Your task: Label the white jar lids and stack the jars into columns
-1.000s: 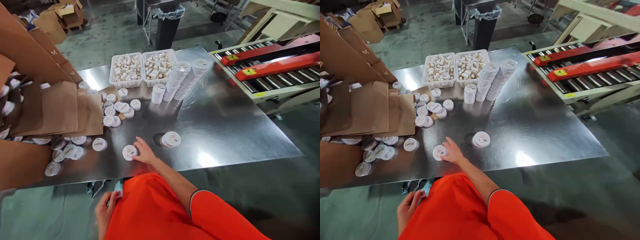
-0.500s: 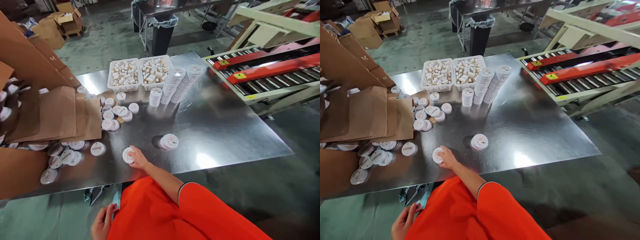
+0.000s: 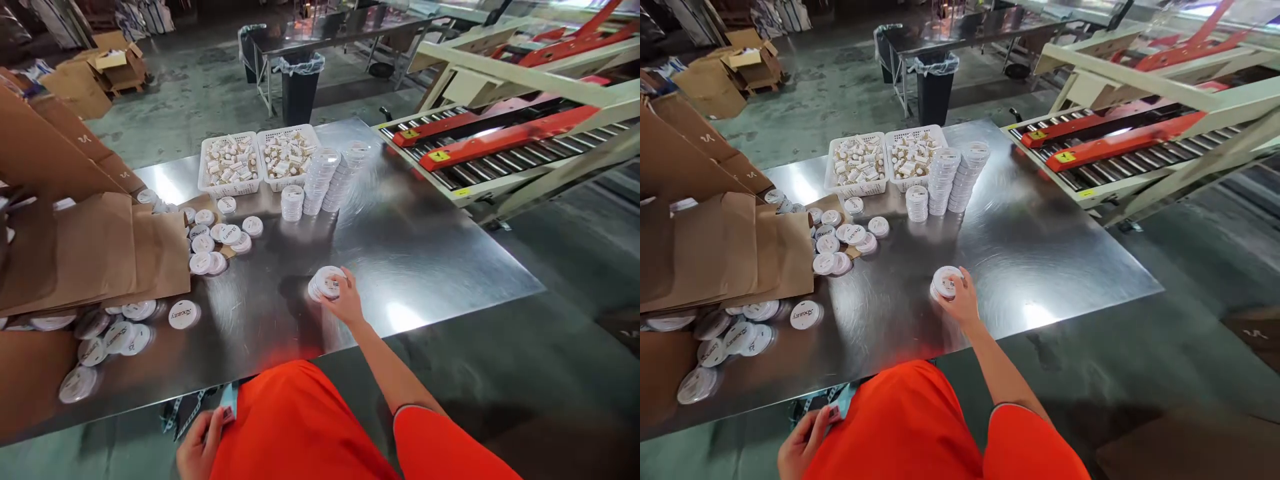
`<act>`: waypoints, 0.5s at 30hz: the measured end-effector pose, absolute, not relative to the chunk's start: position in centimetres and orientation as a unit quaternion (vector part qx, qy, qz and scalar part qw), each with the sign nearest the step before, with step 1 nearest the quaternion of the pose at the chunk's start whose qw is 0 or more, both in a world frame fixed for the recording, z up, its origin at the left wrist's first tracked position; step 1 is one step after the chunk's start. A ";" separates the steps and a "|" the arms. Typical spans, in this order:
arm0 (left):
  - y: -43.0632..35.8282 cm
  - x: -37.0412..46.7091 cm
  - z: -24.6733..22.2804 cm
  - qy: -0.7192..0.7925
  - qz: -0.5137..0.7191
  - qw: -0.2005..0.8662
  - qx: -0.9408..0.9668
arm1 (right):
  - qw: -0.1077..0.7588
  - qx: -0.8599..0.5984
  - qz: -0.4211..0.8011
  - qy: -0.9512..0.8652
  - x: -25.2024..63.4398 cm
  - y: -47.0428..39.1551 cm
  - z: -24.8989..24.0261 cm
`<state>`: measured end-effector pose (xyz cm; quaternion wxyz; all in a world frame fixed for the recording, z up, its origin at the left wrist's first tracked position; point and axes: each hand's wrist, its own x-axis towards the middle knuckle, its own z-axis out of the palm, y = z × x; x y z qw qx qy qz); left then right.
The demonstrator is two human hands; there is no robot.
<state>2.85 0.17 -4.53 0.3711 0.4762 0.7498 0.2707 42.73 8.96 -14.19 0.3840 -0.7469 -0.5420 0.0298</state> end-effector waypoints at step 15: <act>0.0 2.4 -4.9 0.747 0.269 0.374 0.479 | 0.476 -0.821 0.161 -0.271 39.4 7.5 -21.6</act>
